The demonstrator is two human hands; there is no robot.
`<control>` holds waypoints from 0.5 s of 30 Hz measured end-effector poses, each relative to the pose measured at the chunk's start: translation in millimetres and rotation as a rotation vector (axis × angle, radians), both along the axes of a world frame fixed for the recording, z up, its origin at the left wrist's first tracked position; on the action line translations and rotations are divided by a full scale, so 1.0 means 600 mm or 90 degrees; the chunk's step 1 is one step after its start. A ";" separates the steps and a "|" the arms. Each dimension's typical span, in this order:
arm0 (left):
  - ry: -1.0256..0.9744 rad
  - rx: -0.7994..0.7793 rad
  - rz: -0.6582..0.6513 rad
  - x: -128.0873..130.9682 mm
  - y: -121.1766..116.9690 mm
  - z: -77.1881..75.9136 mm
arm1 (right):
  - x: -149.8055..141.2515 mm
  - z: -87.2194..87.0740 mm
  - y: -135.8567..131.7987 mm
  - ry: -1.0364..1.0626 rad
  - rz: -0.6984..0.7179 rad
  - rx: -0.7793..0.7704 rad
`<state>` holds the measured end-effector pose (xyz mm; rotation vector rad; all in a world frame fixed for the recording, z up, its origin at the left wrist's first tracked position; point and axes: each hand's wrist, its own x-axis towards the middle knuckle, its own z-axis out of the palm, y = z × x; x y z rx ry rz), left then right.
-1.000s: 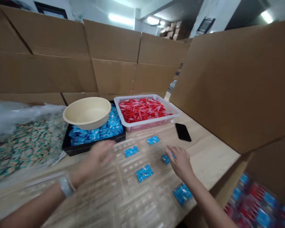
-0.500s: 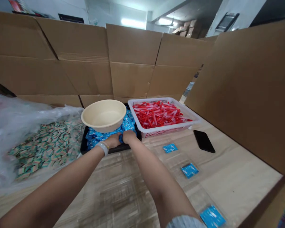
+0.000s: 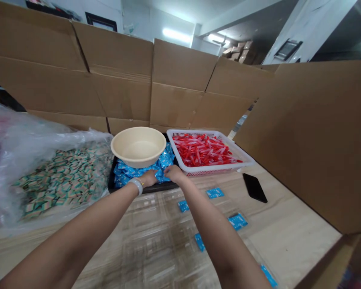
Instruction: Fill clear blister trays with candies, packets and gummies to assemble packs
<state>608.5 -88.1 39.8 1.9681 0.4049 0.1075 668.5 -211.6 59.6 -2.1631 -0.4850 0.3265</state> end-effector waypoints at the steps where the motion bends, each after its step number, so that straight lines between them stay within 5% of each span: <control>1: 0.013 -0.019 -0.005 -0.001 0.002 0.006 | -0.002 0.004 -0.003 -0.005 -0.007 0.008; 5: 0.012 -0.116 0.013 -0.033 0.015 0.039 | -0.020 0.044 -0.027 -0.007 -0.041 0.056; 9: -0.019 -0.229 0.025 -0.134 0.014 0.063 | -0.090 0.080 -0.098 0.051 0.104 0.167; 11: -0.009 -0.324 0.051 -0.204 0.008 0.059 | -0.137 0.074 -0.143 0.076 0.166 0.170; 15: 0.095 -0.425 0.158 -0.326 -0.005 0.024 | -0.205 0.022 -0.188 0.088 0.135 0.119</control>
